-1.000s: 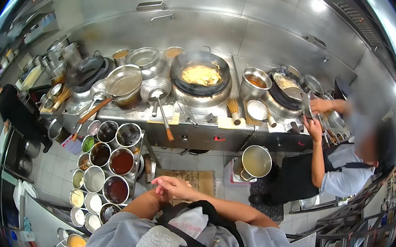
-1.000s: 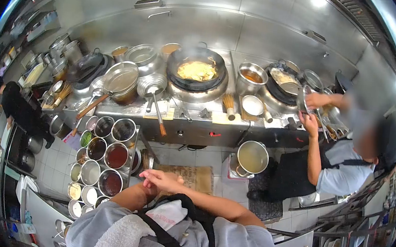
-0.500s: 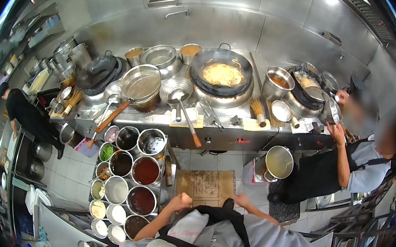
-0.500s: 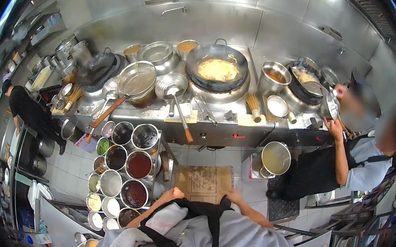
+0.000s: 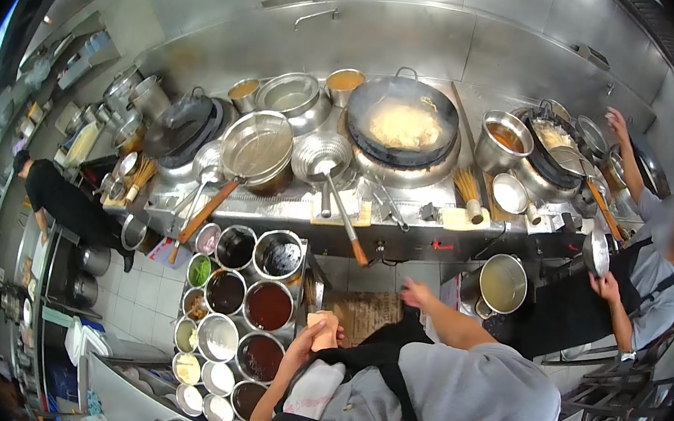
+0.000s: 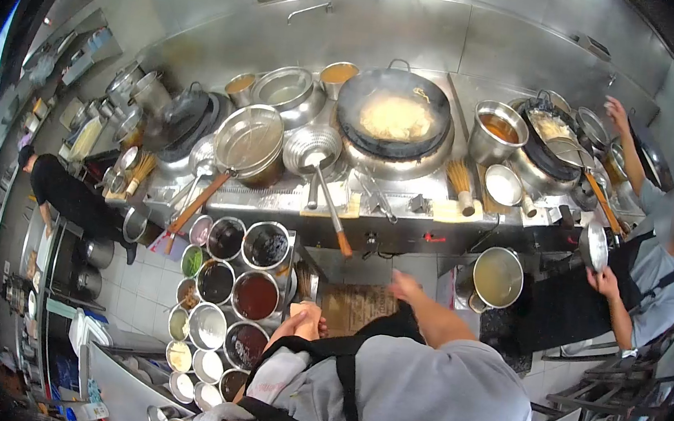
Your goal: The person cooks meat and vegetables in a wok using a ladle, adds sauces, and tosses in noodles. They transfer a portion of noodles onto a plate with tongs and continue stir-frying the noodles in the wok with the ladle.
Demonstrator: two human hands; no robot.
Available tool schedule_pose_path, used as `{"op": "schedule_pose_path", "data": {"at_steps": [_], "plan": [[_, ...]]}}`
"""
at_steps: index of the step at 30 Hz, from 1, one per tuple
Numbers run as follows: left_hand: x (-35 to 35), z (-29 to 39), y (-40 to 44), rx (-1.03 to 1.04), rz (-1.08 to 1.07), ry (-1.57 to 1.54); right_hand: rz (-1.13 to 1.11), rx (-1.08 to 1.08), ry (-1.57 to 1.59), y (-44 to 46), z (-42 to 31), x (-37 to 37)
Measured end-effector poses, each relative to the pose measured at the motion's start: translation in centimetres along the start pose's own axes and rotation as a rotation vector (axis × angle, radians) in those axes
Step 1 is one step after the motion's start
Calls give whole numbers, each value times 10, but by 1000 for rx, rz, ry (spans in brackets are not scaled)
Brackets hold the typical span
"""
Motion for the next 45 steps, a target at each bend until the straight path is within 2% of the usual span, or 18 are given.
{"op": "schedule_pose_path", "data": {"at_steps": [1,3,6,9,12,13,15,17,18,20,21,23,27,33,35,36,39,45], "plan": [[1,4,8,4,0,14,-154,79,145,-37,-84,72],[1,16,26,85,86,-38,-517,37,393,-22,-167,166],[-14,24,73,141,67,-83,-423,-140,277,-37,-266,216],[-5,42,106,239,82,-33,-720,-28,575,-62,-328,193],[32,53,141,255,-12,-199,-869,-70,487,-100,-364,112],[100,73,141,340,-65,-163,-982,-84,482,-110,-372,85],[120,77,167,240,-70,-299,-813,-269,120,-117,-388,25],[104,89,208,175,49,-170,-470,-368,-400,-103,-393,-34],[108,100,224,189,140,-71,-475,-348,-407,-99,-385,-57],[125,125,257,220,213,-18,-52,-788,-652,-103,-398,-104],[134,138,271,242,197,-67,-19,-737,-585,-116,-405,-114],[143,163,311,205,-13,-293,-18,-559,-410,-120,-406,-133],[201,218,350,186,72,-244,-21,-448,-191,-113,-419,-154],[198,256,438,36,-10,-134,244,-463,-402,-79,-455,-174],[206,257,451,9,-27,-110,323,-652,-571,-21,-452,-188],[207,257,453,-8,68,-134,246,-392,-421,-34,-464,-162],[198,253,458,-15,162,-133,31,-197,-106,-19,-473,-111],[178,249,483,-81,50,-149,-67,-149,-384,-65,-454,-80]]}}
Point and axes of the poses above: each hand's wrist, its own y-axis towards the middle knuckle, its own x-axis out of the palm, z = x × y, the point moved 6 cm from there along y, towards the middle knuckle, and after that the axes turned 5 degrees about -z, right-handed, at the moved point
